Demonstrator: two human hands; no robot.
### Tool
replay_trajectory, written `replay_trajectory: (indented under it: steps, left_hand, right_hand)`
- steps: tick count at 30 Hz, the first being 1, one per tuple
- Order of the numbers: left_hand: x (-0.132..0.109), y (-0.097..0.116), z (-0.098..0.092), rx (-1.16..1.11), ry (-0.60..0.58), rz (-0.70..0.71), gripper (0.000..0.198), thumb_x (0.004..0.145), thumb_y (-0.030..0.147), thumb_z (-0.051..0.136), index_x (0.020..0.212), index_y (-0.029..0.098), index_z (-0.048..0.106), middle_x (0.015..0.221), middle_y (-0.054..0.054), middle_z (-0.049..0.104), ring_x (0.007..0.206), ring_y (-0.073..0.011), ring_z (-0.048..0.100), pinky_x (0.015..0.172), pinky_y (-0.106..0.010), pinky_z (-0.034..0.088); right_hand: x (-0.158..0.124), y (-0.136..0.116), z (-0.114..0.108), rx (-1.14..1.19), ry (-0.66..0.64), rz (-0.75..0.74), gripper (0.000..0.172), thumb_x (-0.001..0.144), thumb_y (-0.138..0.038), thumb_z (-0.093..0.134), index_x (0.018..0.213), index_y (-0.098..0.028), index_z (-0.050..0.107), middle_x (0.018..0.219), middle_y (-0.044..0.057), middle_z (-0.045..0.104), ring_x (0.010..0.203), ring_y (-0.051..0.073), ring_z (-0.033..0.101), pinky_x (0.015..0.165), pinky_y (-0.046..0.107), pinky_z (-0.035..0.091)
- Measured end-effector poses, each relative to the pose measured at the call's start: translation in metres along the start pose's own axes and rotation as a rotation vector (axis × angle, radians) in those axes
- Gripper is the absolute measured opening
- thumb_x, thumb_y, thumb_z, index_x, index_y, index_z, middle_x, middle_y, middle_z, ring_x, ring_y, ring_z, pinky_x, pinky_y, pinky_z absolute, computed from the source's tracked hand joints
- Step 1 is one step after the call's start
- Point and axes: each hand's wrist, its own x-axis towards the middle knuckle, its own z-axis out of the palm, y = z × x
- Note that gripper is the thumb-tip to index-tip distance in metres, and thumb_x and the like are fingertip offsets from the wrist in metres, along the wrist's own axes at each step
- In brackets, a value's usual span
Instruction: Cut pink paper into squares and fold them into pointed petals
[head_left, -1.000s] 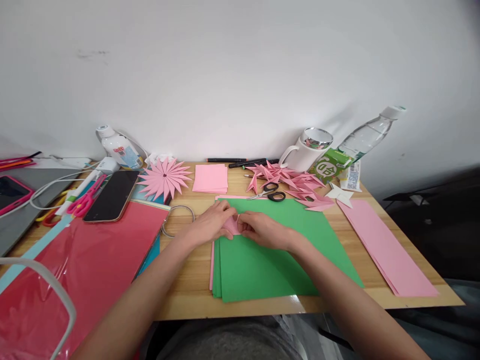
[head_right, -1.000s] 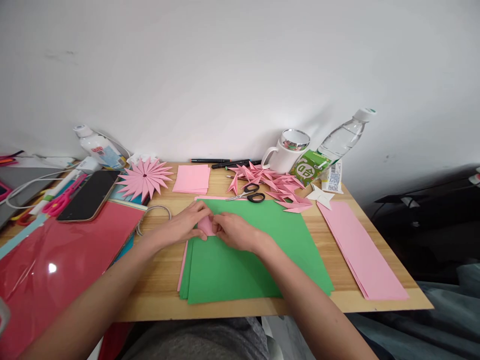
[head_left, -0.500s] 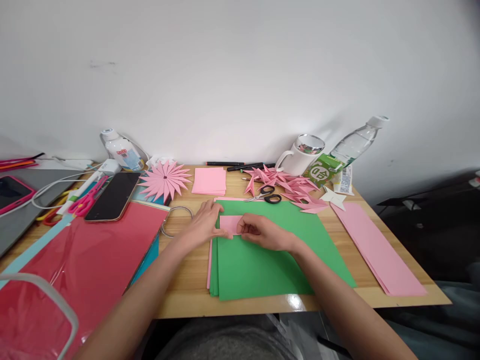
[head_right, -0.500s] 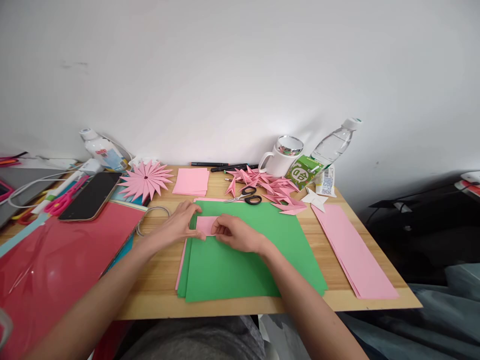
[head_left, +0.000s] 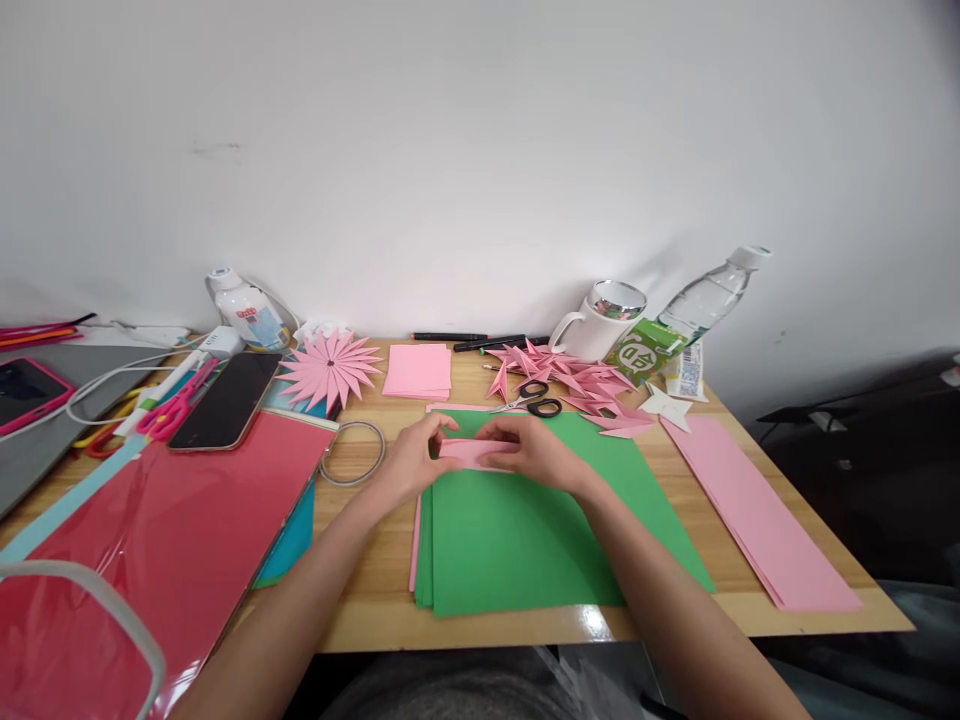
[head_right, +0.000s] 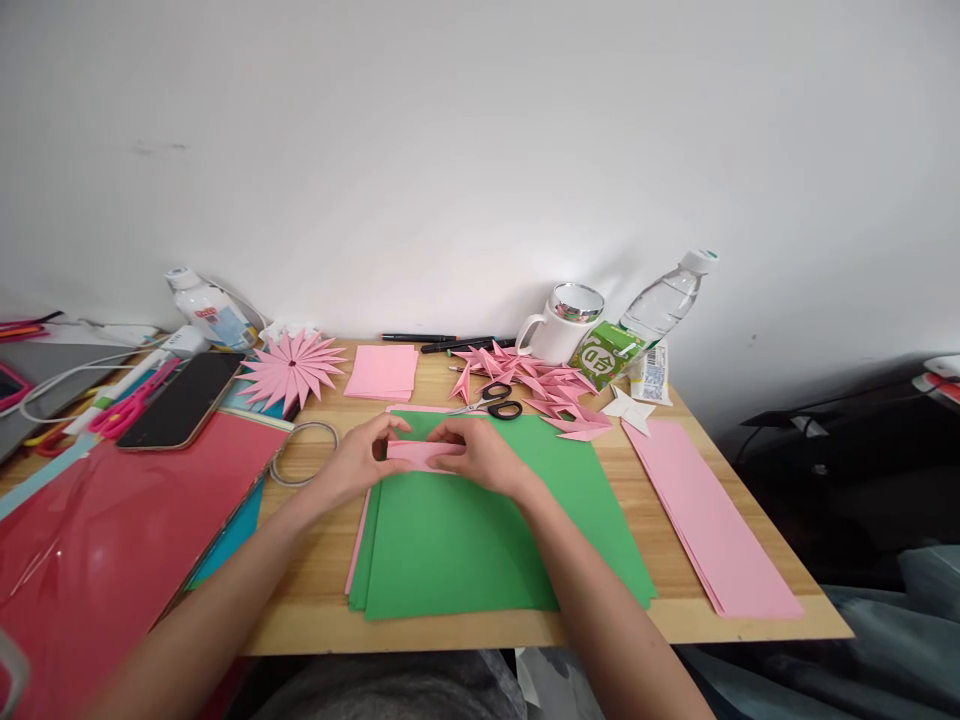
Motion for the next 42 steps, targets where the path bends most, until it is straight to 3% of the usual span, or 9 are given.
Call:
replay_trajectory:
  steps: [4, 7, 9, 15, 19, 25, 37, 42]
  left_hand:
    - [0.001, 0.010, 0.003, -0.570, 0.034, -0.100, 0.029, 0.063, 0.036, 0.073, 0.079, 0.013, 0.063, 0.075, -0.003, 0.064, 0.064, -0.0147, 0.058, 0.057, -0.027, 0.048]
    - [0.001, 0.012, 0.007, -0.811, 0.159, -0.174, 0.032, 0.060, 0.033, 0.078, 0.080, 0.010, 0.066, 0.075, -0.005, 0.068, 0.060, -0.0148, 0.062, 0.055, -0.028, 0.052]
    - [0.002, 0.009, 0.010, -0.894, 0.243, -0.194, 0.033, 0.059, 0.030, 0.079, 0.082, 0.010, 0.067, 0.078, -0.007, 0.070, 0.063, -0.0166, 0.065, 0.058, -0.030, 0.055]
    - [0.003, 0.005, 0.009, -0.964, 0.231, -0.224, 0.031, 0.061, 0.030, 0.080, 0.082, 0.010, 0.068, 0.082, -0.007, 0.072, 0.071, -0.0205, 0.068, 0.066, -0.037, 0.059]
    - [0.002, 0.009, 0.007, -1.022, 0.188, -0.262, 0.029, 0.064, 0.031, 0.078, 0.080, 0.009, 0.070, 0.084, -0.010, 0.073, 0.073, -0.0234, 0.069, 0.070, -0.041, 0.059]
    - [0.001, 0.013, 0.004, -1.050, 0.239, -0.262, 0.026, 0.063, 0.028, 0.079, 0.081, 0.010, 0.072, 0.088, -0.009, 0.073, 0.073, -0.0216, 0.070, 0.065, -0.034, 0.059]
    - [0.003, 0.011, -0.001, -1.089, 0.316, -0.289, 0.030, 0.056, 0.028, 0.083, 0.079, 0.012, 0.072, 0.085, -0.007, 0.074, 0.063, -0.0181, 0.068, 0.054, -0.028, 0.059]
    - [0.003, 0.012, 0.000, -1.014, 0.333, -0.228, 0.028, 0.058, 0.029, 0.082, 0.079, 0.012, 0.072, 0.084, -0.007, 0.074, 0.066, -0.0188, 0.068, 0.053, -0.029, 0.059]
  right_hand:
    - [0.005, -0.009, 0.008, 0.316, 0.188, -0.046, 0.035, 0.066, -0.039, 0.073, 0.090, -0.015, 0.061, 0.074, -0.001, 0.060, 0.064, 0.013, 0.054, 0.056, 0.024, 0.042]
    - [0.009, -0.011, 0.017, 0.452, 0.357, -0.024, 0.052, 0.060, -0.033, 0.079, 0.104, -0.018, 0.056, 0.076, -0.002, 0.061, 0.064, 0.013, 0.055, 0.055, 0.023, 0.043]
    - [0.011, -0.007, 0.023, 0.548, 0.374, -0.005, 0.054, 0.056, -0.030, 0.081, 0.103, -0.018, 0.056, 0.081, 0.000, 0.064, 0.068, 0.014, 0.059, 0.061, 0.025, 0.047]
    - [0.013, 0.002, 0.034, 0.704, 0.367, 0.044, 0.047, 0.055, -0.032, 0.082, 0.093, -0.016, 0.060, 0.092, 0.005, 0.069, 0.081, 0.018, 0.064, 0.073, 0.032, 0.052]
    - [0.012, -0.002, 0.031, 0.745, 0.346, 0.075, 0.043, 0.055, -0.031, 0.082, 0.090, -0.016, 0.062, 0.083, 0.003, 0.068, 0.069, 0.015, 0.061, 0.062, 0.027, 0.051]
    - [0.008, -0.008, 0.024, 0.775, 0.339, 0.110, 0.030, 0.059, -0.029, 0.081, 0.079, -0.017, 0.063, 0.062, -0.004, 0.062, 0.055, 0.009, 0.054, 0.055, 0.022, 0.045]
    - [0.002, -0.012, 0.019, 0.863, 0.350, 0.112, 0.034, 0.064, -0.031, 0.078, 0.090, -0.018, 0.063, 0.070, 0.001, 0.072, 0.065, 0.016, 0.067, 0.071, 0.032, 0.055]
    - [0.003, -0.010, 0.019, 0.847, 0.346, 0.103, 0.032, 0.064, -0.031, 0.078, 0.090, -0.018, 0.064, 0.073, 0.002, 0.071, 0.069, 0.015, 0.067, 0.072, 0.030, 0.055]
